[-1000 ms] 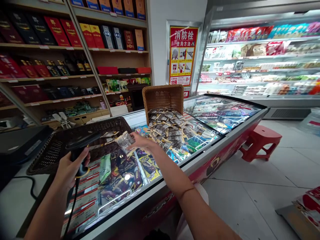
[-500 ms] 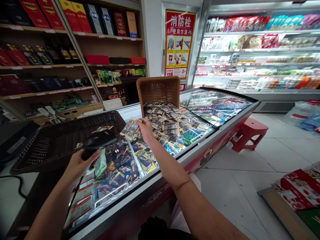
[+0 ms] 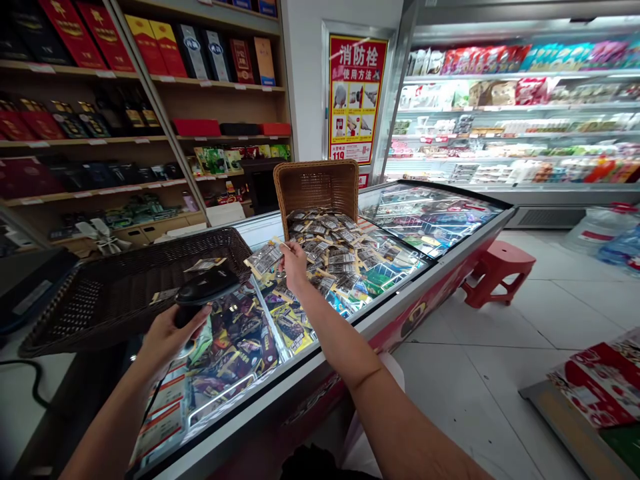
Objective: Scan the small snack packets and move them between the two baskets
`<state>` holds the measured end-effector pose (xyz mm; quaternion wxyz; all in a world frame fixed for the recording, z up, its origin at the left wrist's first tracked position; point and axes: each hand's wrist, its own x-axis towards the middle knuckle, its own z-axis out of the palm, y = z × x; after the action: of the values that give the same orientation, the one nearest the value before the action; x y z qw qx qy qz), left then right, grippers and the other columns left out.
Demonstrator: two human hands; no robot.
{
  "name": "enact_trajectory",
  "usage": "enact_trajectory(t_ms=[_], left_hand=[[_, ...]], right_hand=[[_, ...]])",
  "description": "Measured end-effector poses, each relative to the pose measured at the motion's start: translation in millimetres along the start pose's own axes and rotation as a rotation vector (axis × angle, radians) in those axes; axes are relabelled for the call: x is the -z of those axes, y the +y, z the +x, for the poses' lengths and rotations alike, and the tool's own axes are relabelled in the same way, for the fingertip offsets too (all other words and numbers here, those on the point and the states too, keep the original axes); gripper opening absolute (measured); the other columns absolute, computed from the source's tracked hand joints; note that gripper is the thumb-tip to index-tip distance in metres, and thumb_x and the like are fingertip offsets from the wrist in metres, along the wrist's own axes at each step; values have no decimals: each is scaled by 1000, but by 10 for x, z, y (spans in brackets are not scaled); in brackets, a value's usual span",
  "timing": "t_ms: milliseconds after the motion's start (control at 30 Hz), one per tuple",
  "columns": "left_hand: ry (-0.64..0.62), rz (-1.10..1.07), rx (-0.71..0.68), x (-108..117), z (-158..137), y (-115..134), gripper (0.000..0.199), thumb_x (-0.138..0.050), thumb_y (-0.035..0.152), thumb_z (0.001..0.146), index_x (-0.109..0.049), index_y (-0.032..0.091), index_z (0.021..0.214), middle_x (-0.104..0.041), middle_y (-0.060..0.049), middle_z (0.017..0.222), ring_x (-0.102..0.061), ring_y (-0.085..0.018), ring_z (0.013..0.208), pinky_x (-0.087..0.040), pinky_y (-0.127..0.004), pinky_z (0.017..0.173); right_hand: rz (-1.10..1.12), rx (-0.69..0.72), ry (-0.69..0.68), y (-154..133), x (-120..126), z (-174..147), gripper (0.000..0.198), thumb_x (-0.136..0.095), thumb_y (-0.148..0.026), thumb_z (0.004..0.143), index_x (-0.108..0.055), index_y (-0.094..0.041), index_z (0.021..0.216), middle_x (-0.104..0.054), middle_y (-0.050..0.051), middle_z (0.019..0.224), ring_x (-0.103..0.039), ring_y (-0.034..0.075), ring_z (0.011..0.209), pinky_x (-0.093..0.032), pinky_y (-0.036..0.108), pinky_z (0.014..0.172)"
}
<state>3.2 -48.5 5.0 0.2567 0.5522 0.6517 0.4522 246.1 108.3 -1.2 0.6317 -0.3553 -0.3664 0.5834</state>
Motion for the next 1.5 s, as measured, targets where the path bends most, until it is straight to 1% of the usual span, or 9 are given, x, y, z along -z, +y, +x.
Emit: enact_trajectory(t_ms=[633, 767, 833, 933, 1033, 1133, 1233, 1400, 1500], left_hand=[[2, -65, -6, -13, -48, 75, 59, -93, 75, 65, -64, 24, 67, -57, 1, 53, -49, -15, 50, -38, -25, 46], [49, -122, 8, -12, -23, 63, 58, -94, 73, 65, -65, 23, 70, -57, 3, 53, -48, -14, 49, -35, -24, 46], [129, -167, 13, -11, -5, 89, 59, -96, 71, 62, -64, 22, 68, -58, 2, 53, -47, -12, 49, -34, -24, 46], [287, -292, 12, 28, 8, 175, 58, -97, 67, 59, -66, 21, 71, -61, 3, 58, -50, -11, 50, -37, -24, 46], [476, -448, 15, 144, 11, 246, 57, -98, 64, 58, -65, 21, 78, -62, 5, 61, -50, -10, 50, -39, -24, 46], [615, -558, 24, 298, 15, 247, 57, -98, 61, 57, -61, 22, 79, -61, 7, 61, -50, -9, 48, -38, -23, 44], [666, -616, 33, 397, 29, 197, 59, -97, 63, 56, -58, 23, 76, -60, 7, 60, -49, -9, 47, -37, -22, 42], [674, -647, 57, 377, 65, 82, 67, -98, 71, 51, -58, 23, 75, -60, 7, 57, -49, -8, 44, -37, -22, 41], [652, -601, 80, 323, 76, 9, 69, -95, 78, 53, -60, 23, 76, -61, 5, 57, -51, -10, 44, -39, -23, 41]], right_hand=[[-97, 61, 92, -21, 106, 76, 18, -70, -40, 98, -58, -28, 93, -46, -7, 65, -40, 13, 54, -41, 27, 52], [-440, 61, 163, -75, 166, 96, 5, -61, -31, 103, -62, -28, 107, -68, 1, 92, -57, 18, 69, -48, 30, 62], [-763, 64, 130, -82, 169, 59, 16, -63, -23, 101, -65, -26, 117, -75, 7, 113, -70, 22, 91, -54, 32, 75], [-1210, 117, 103, -58, 148, -54, 33, -64, -14, 99, -67, -23, 130, -73, 15, 136, -74, 29, 117, -56, 38, 93], [-1391, 227, 119, -48, 69, -164, 34, -60, -18, 105, -66, -19, 138, -65, 21, 150, -76, 30, 118, -56, 39, 94], [-1429, 369, -9, -70, -200, -173, 30, -55, -25, 111, -70, -20, 136, -67, 18, 147, -76, 28, 119, -56, 37, 93], [-1443, 430, -231, -19, -743, -55, 28, -53, -32, 114, -76, -25, 128, -74, 12, 139, -74, 27, 124, -57, 36, 98], [-1614, 184, -401, 365, -1745, 273, 42, -64, -47, 110, -80, -16, 133, -75, 20, 146, -72, 35, 137, -58, 41, 109], [-1707, 49, -424, 597, -2035, 414, 65, -79, -60, 99, -78, -10, 140, -65, 28, 159, -66, 40, 146, -57, 44, 114]])
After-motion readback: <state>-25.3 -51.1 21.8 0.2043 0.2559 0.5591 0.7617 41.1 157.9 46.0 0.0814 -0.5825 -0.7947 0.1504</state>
